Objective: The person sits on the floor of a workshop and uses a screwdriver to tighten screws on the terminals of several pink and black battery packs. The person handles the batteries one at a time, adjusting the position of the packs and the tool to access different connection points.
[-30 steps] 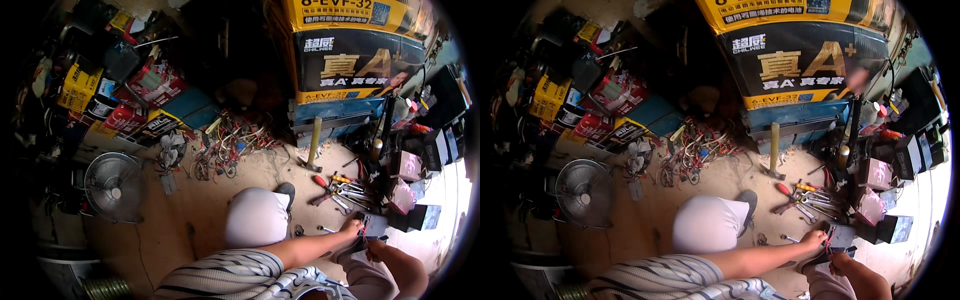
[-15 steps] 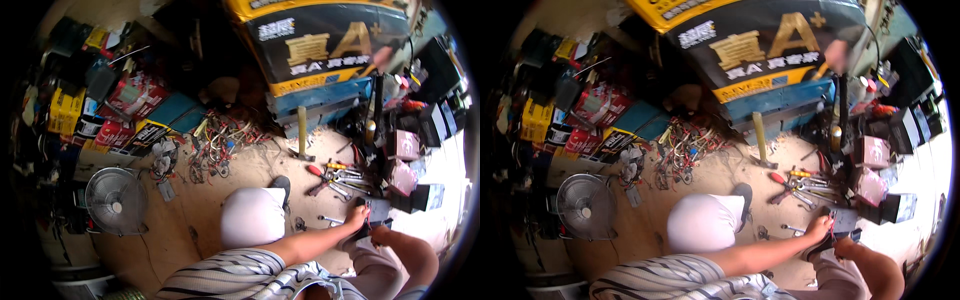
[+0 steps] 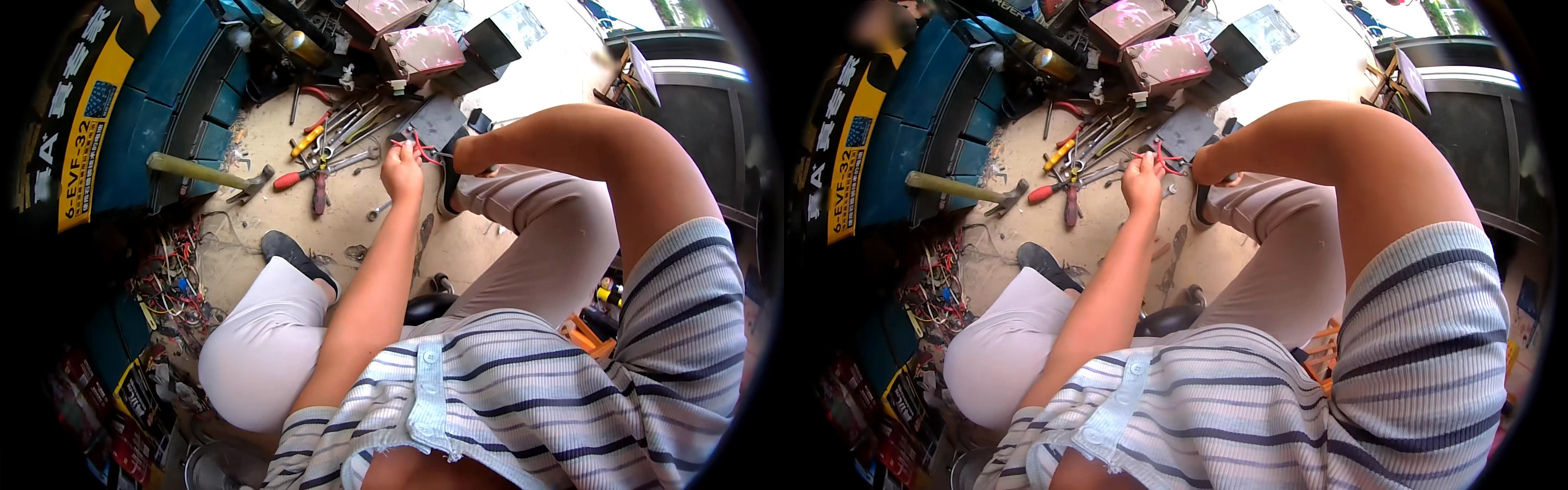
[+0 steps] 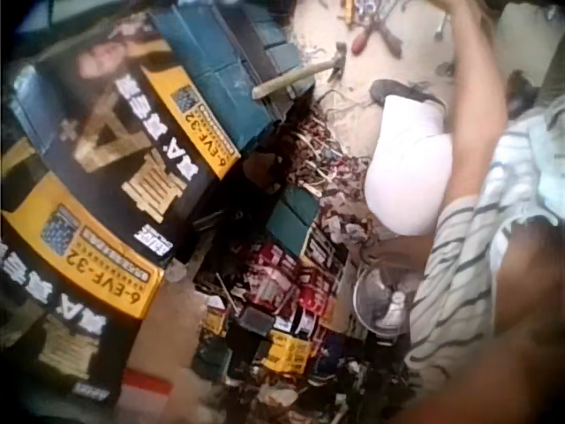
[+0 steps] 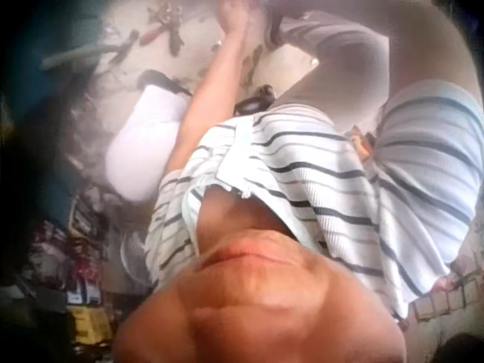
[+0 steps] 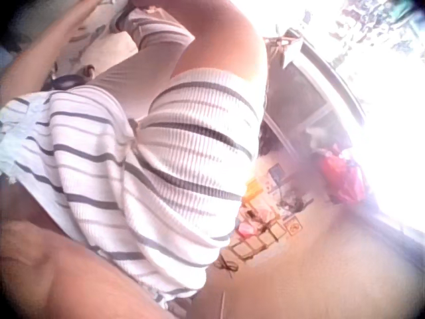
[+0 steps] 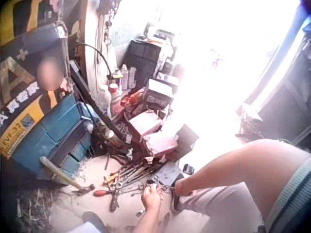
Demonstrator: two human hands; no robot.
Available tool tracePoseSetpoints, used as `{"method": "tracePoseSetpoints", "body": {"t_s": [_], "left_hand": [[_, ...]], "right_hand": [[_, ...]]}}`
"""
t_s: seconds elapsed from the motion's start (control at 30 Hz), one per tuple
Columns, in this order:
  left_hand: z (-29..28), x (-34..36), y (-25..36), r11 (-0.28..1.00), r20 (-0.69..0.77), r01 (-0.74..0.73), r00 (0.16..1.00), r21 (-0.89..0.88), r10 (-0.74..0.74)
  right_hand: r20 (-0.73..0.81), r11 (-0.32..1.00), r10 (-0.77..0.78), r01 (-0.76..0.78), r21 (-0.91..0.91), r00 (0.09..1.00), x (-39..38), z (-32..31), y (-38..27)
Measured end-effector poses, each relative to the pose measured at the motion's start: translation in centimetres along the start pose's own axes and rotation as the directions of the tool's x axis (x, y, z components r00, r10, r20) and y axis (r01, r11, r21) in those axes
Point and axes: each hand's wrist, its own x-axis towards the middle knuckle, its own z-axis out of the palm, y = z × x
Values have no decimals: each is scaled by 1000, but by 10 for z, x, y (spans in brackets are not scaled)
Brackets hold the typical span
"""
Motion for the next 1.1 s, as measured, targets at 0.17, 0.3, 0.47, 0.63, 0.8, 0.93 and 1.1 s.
{"method": "tracePoseSetpoints", "body": {"t_s": [0.17, 0.3, 0.47, 0.63, 0.8, 0.93, 1.1], "left_hand": [[-17, -2, 8, 1000, -15, 15, 1000, 26, -14], [-27, 9, 10, 997, 48, 68, 996, 32, -69], [-37, 20, -7, 983, -44, 169, 984, -67, -172], [-46, 19, -23, 982, -95, 182, 978, -44, -185], [-48, 17, -27, 995, -96, 103, 990, 8, -102], [-49, 16, -29, 997, -112, 66, 992, 42, -61], [-52, 8, -24, 998, -100, 33, 995, 49, -28]], "right_hand": [[-129, 951, 262, -234, 201, 956, -70, -41, -20], [-223, 826, 506, -393, 404, 833, -109, -60, -35], [-210, 593, 700, -393, 703, 682, -126, -61, -45], [134, -193, 702, 5, 981, 700, -141, -57, -39], [243, -444, 654, 103, 890, 717, -156, -65, -58], [-519, 537, 843, -225, 813, 139, -135, -31, -82], [31, 12, 919, -106, 994, 393, -169, -66, -80]]}}
